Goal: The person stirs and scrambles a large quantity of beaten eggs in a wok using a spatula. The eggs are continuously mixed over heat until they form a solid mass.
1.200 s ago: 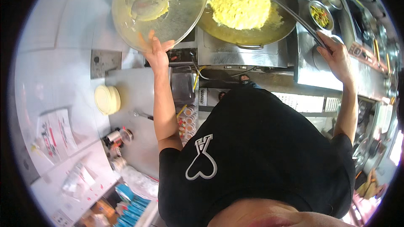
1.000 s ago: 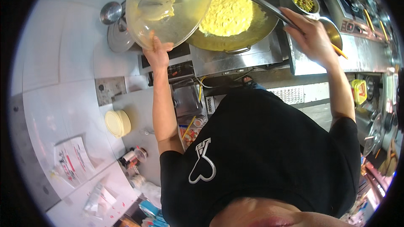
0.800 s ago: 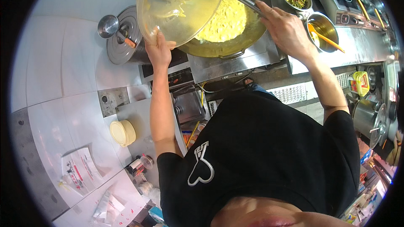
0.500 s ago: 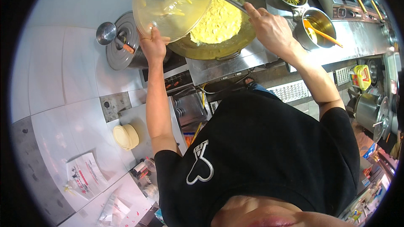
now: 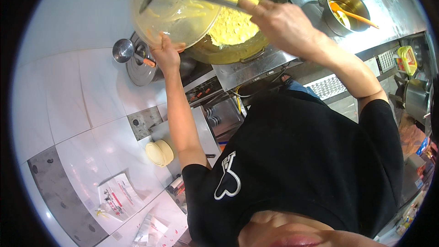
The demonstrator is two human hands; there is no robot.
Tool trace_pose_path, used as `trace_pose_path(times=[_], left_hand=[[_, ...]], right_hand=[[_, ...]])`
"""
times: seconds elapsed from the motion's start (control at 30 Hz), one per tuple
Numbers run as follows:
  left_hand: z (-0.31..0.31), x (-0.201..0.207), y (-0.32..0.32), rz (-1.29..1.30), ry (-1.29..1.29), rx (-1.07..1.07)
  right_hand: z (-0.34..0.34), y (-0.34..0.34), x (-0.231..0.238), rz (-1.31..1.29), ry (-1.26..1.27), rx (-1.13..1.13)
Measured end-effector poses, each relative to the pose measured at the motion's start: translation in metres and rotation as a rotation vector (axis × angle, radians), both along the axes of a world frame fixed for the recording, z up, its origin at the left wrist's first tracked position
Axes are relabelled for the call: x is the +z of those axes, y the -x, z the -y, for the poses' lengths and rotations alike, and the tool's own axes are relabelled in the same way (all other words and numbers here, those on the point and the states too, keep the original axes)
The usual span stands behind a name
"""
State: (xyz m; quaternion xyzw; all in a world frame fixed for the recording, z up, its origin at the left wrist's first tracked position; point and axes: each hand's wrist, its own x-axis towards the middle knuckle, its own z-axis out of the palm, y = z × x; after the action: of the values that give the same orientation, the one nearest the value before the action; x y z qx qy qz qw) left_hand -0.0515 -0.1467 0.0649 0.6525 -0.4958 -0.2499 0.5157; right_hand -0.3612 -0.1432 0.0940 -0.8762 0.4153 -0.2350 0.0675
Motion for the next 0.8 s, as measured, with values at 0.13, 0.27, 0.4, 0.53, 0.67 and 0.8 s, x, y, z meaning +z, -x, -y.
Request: trace_pose_path(times=[0.13,0.27,0.4,0.53,0.67,0.8], left_hand=[[0.002,0.0,-0.003,0.028,0.075,0.018],[0.0,-0.011,-0.028,0.165,0.104,0.07],[-0.007,-0.001,-0.017,0.206,0.019,0.108],[-0.002,-0.009,-0.02,0.407,0.112,0.135],[-0.001,0.003,0.014,0.354,0.105,0.098],[0.007,0.001,0.0,0.622,0.211,0.095]], right_hand=[[-0.009,-0.008,-0.011,0.008,0.075,0.051],[-0.007,-0.015,-0.016,-0.088,-0.016,0.036],[0.013,-0.007,-0.027,-0.204,-0.115,-0.036],[0.012,0.005,-0.028,-0.166,0.001,-0.04],[0.009,-0.006,-0.02,-0.169,0.005,-0.122],[0.006,-0.016,-0.042,-0.245,-0.048,-0.081]])
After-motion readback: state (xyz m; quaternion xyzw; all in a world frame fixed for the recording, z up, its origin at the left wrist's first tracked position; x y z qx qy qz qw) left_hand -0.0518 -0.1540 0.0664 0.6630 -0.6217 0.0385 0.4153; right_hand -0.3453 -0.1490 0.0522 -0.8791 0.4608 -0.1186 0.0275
